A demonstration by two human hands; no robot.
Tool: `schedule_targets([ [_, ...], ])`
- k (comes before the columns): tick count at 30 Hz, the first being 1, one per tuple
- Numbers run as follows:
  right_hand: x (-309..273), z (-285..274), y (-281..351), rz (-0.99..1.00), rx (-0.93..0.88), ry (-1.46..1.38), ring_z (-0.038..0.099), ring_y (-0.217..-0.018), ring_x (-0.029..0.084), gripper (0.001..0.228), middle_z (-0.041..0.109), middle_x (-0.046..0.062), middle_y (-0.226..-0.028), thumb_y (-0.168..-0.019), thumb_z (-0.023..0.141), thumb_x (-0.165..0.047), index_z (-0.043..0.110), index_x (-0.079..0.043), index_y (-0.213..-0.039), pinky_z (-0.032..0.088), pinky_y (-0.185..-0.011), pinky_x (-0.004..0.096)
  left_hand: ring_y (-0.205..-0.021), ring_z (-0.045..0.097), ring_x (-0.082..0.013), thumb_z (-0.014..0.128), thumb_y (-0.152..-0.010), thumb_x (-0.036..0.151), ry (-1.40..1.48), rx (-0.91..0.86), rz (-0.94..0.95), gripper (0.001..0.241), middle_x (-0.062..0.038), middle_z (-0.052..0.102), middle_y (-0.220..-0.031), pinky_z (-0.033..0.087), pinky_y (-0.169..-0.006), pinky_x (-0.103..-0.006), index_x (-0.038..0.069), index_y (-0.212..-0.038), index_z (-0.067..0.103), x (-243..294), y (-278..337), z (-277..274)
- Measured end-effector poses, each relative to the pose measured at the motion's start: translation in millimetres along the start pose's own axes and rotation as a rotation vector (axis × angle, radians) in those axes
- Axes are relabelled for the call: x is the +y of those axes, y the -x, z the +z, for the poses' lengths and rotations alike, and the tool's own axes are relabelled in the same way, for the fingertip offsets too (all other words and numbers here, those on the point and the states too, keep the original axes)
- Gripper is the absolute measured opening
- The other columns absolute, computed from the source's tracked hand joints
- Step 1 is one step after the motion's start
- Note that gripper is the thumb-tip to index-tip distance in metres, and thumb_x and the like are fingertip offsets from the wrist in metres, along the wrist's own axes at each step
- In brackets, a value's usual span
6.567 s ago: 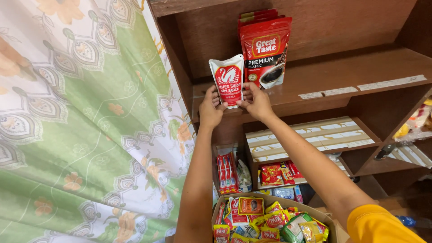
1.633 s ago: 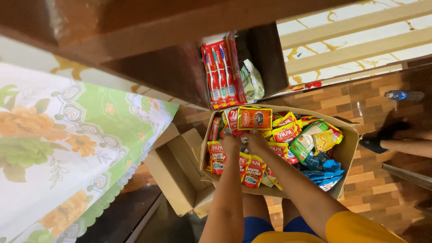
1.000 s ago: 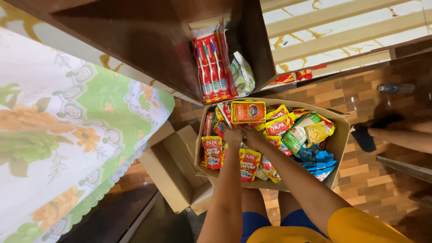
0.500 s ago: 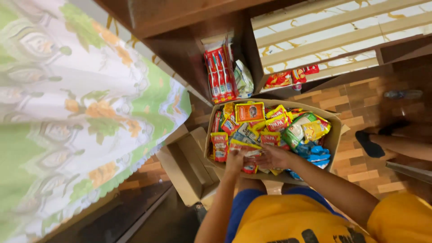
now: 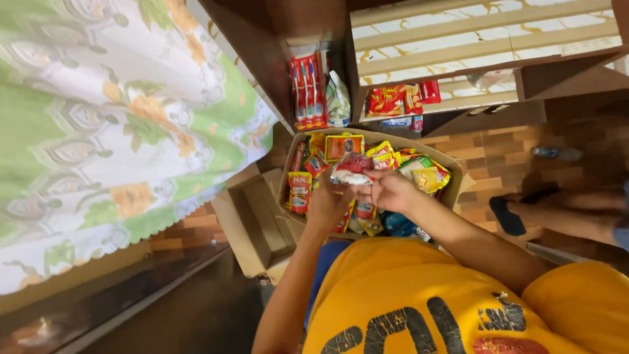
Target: Placing various bottled beverages and packaged food pouches from a box onto retail shelves.
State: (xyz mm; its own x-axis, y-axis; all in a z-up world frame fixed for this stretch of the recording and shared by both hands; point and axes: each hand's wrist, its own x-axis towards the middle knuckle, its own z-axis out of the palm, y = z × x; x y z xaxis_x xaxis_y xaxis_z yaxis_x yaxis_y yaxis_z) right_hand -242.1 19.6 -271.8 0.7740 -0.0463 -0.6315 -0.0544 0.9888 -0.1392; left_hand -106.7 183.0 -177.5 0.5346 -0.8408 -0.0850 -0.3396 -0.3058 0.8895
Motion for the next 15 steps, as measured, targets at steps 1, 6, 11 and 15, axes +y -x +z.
schedule_targets([
  [1, 2, 5, 12, 0.009, 0.004, 0.005, 0.063, -0.118, 0.034, 0.036, 0.068, 0.019, -0.128, -0.103, 0.055, -0.02, 0.056, -0.002, -0.134, 0.045, -0.107, 0.052, -0.081, 0.076, -0.0288, 0.073, -0.088, 0.037, 0.005, 0.006, -0.008, 0.076, -0.017, 0.078, -0.093, 0.059, -0.068, -0.0398, -0.011, -0.137, 0.04, 7, 3, -1],
  [6, -9, 51, 81, -0.083, -0.038, -0.017, 0.059, -0.128, 0.039, 0.052, 0.059, 0.018, -0.141, -0.095, 0.054, -0.009, 0.044, -0.01, -0.146, 0.045, -0.11, 0.058, -0.077, 0.078, -0.0231, 0.078, -0.087, 0.033, -0.047, -0.232, -0.084, 0.067, -0.014, 0.078, -0.094, 0.06, -0.066, -0.0362, -0.005, -0.136, 0.051, -1, -10, -11],
  [11, -19, 48, 107, -0.235, -0.232, 0.212, 0.055, -0.133, 0.03, 0.067, 0.053, 0.011, -0.148, -0.096, 0.055, -0.002, 0.036, -0.021, -0.157, 0.044, -0.112, 0.054, -0.084, 0.068, -0.0105, 0.06, -0.098, 0.033, 0.517, -0.243, -0.237, 0.051, -0.003, 0.072, -0.102, 0.056, -0.065, -0.0296, 0.002, -0.137, 0.05, 2, -22, -9],
  [15, -27, 80, 118, -0.333, -0.364, 0.369, 0.052, -0.137, 0.023, 0.068, 0.05, 0.007, -0.152, -0.099, 0.055, -0.001, 0.033, -0.022, -0.16, 0.043, -0.115, 0.046, -0.075, 0.059, -0.0124, 0.043, -0.111, 0.037, 0.437, -0.09, -0.177, 0.044, -0.009, 0.068, -0.089, 0.05, -0.066, -0.0311, 0.0, -0.119, 0.066, 57, -27, -1],
])
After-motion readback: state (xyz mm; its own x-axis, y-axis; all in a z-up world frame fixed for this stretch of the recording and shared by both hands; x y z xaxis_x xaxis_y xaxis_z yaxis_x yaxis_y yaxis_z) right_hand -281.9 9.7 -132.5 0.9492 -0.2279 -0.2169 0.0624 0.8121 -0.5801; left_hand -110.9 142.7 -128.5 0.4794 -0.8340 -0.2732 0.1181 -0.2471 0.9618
